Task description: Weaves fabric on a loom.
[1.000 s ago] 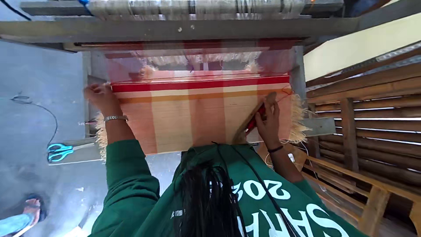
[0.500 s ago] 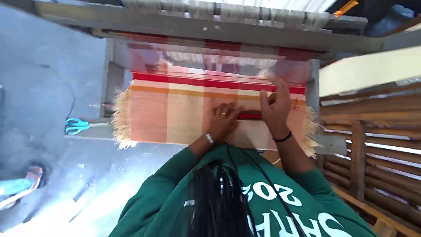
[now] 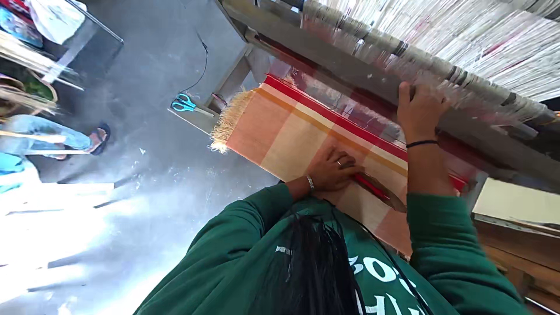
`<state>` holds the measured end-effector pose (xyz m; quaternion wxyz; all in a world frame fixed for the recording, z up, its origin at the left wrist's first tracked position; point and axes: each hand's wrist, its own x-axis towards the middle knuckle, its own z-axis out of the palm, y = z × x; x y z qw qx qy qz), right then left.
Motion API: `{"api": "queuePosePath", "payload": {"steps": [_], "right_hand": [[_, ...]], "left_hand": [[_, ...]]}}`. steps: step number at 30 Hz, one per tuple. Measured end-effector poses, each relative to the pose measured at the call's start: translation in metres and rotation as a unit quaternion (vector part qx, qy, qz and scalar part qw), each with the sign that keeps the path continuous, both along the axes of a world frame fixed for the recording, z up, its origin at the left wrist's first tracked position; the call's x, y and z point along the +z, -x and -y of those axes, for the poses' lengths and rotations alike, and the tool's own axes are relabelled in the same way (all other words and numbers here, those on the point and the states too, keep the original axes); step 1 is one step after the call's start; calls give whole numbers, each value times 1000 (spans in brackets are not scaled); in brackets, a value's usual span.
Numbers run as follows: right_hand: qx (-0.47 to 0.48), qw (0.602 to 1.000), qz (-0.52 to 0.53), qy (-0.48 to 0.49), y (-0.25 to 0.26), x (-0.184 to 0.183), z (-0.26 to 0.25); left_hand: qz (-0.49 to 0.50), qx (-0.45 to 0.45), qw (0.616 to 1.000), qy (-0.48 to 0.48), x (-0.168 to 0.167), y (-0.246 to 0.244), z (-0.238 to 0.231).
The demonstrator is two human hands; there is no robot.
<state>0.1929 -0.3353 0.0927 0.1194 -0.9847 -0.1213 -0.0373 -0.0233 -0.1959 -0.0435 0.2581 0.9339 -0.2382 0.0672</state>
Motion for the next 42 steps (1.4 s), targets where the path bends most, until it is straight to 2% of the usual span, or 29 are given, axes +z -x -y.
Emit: {"api": "queuePosePath", "payload": {"steps": [3,5,10,16,20,26,29,42], "right_hand": [[13,1000,6,13,61,-14,9],[8,1000,14,18,81,-24,9],[-10,995,86,42,64,-40,7],[-15,999,42,21,31,-20,0],[-11,1000,6,22,41,-18,4],[11,999,-37,20,81,-15,10],[16,997,-70,17,81,-10,11],[8,998,-61,34,78,-11,7]], "left_hand": [[0,-5,1000,-6,-1,-1,0],[8,-3,1000,-10,-1,0,-1],[8,-4,1000,-6,-5,-1,0],[20,8,1000,-22,-3,1,1],[38,8,999,-16,-2,2,2],[43,8,998,-39,-1,3,2],[33,10,999,-39,-2,4,3],[3,2,999,-52,-3,-2,0]]}}
